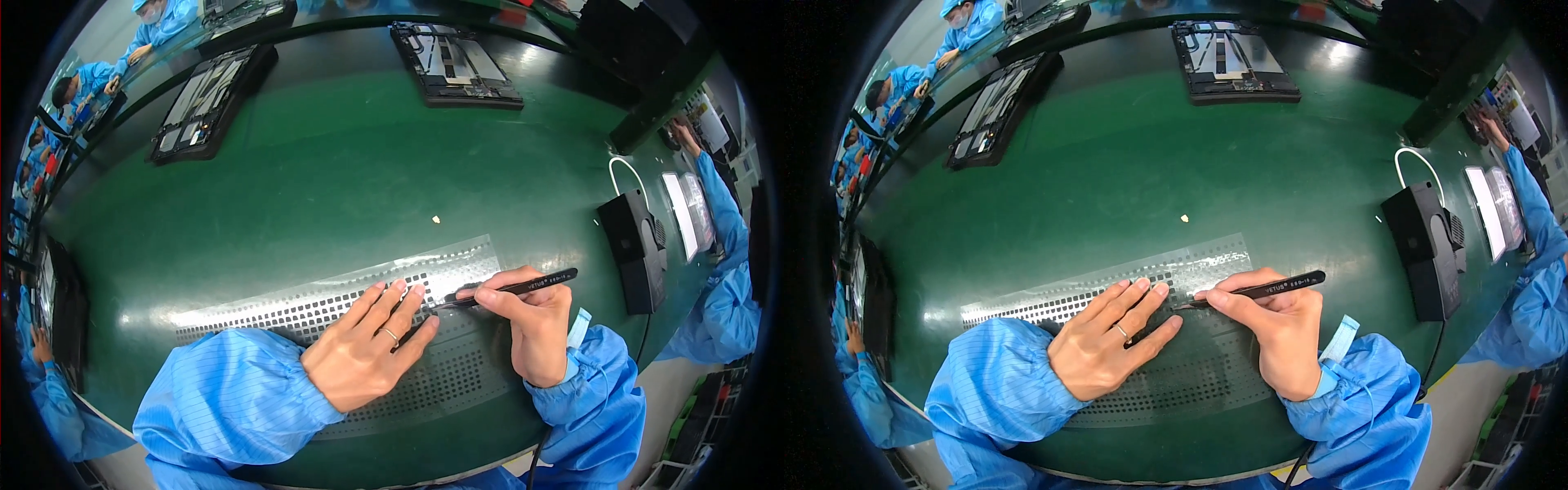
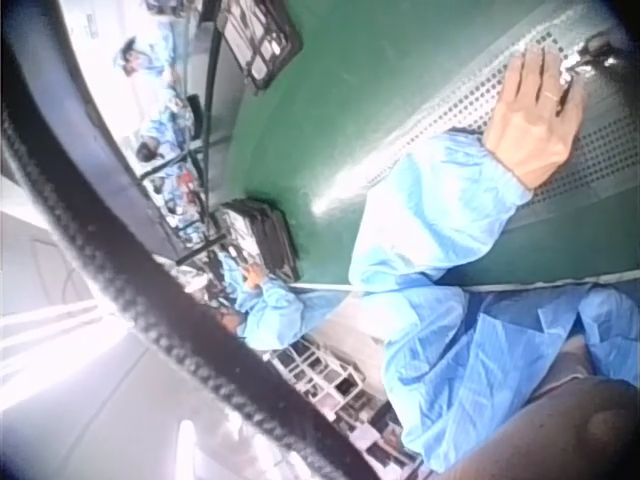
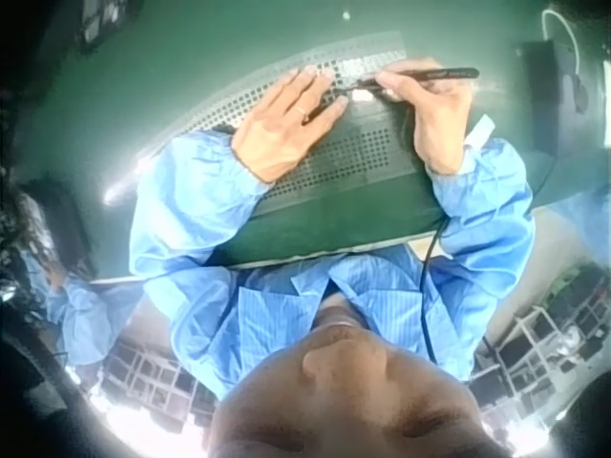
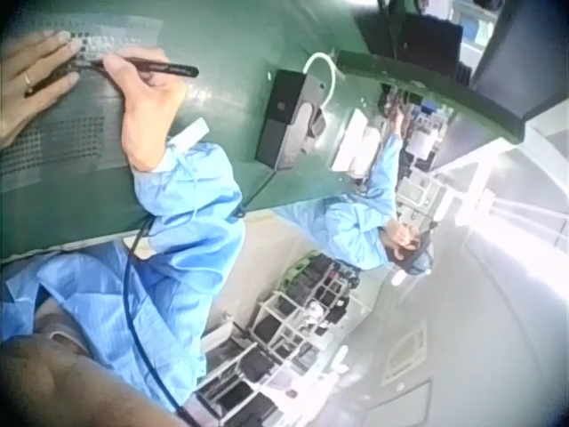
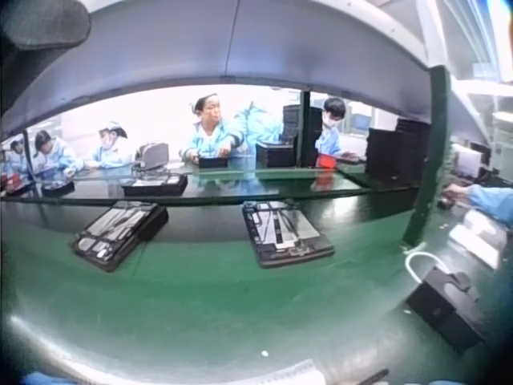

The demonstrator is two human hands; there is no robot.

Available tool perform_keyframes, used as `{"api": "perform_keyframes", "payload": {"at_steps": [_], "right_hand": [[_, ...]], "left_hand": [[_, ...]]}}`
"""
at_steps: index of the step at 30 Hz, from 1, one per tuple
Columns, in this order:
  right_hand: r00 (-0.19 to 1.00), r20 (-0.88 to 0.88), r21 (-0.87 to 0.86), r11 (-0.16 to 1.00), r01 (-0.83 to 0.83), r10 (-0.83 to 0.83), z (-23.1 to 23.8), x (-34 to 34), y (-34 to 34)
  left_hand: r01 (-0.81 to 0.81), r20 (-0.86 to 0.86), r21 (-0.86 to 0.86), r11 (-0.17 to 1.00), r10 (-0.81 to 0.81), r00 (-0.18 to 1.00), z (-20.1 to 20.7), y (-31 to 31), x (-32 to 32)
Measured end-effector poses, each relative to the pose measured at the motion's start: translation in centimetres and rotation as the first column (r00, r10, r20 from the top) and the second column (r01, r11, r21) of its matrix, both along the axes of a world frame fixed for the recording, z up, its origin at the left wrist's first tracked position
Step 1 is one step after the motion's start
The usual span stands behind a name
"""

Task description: The person assembles internal components into a laptop shell using tweezers, then inspects the components.

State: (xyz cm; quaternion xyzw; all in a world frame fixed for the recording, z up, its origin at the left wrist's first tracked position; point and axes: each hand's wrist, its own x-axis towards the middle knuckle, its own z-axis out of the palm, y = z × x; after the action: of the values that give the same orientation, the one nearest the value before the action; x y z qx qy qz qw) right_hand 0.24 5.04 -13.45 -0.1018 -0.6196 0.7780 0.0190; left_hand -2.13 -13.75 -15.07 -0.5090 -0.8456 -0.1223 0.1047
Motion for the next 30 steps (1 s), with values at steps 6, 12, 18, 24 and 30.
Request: {"api": "perform_keyframes", "payload": {"at_steps": [6, 12, 18, 24, 30], "right_hand": [[0.996, -0.071, -0.096, 0.994, 0.055, -0.062, 0.9, -0.8, 1.8], [0.947, -0.289, 0.058, 0.984, 0.166, -0.142, 5.2, -3.3, 6.9], [0.883, -0.436, 0.127, 0.959, 0.255, -0.177, 7.4, -8.2, 11.9], [0.86, -0.454, -0.031, 0.969, 0.246, -0.233, 3.7, -15.4, 13.6], [0.88, -0.376, -0.113, 0.957, 0.267, -0.29, 1.6, -19.2, 12.4]], "left_hand": [[0.018, -0.025, 0.004, 1.0, -0.018, 1.0, -0.5, 0.9, -0.1], [0.059, 0.013, -0.073, 0.996, -0.058, 0.998, 0.8, 1.8, -0.1], [-0.025, -0.143, -0.211, 0.977, -0.006, 0.99, 5.0, 2.5, -4.7], [-0.245, -0.198, -0.083, 0.966, 0.225, 0.954, 2.3, 7.0, -15.1], [-0.546, 0.064, -0.05, 0.836, 0.548, 0.834, -0.9, 11.0, -21.5]]}}
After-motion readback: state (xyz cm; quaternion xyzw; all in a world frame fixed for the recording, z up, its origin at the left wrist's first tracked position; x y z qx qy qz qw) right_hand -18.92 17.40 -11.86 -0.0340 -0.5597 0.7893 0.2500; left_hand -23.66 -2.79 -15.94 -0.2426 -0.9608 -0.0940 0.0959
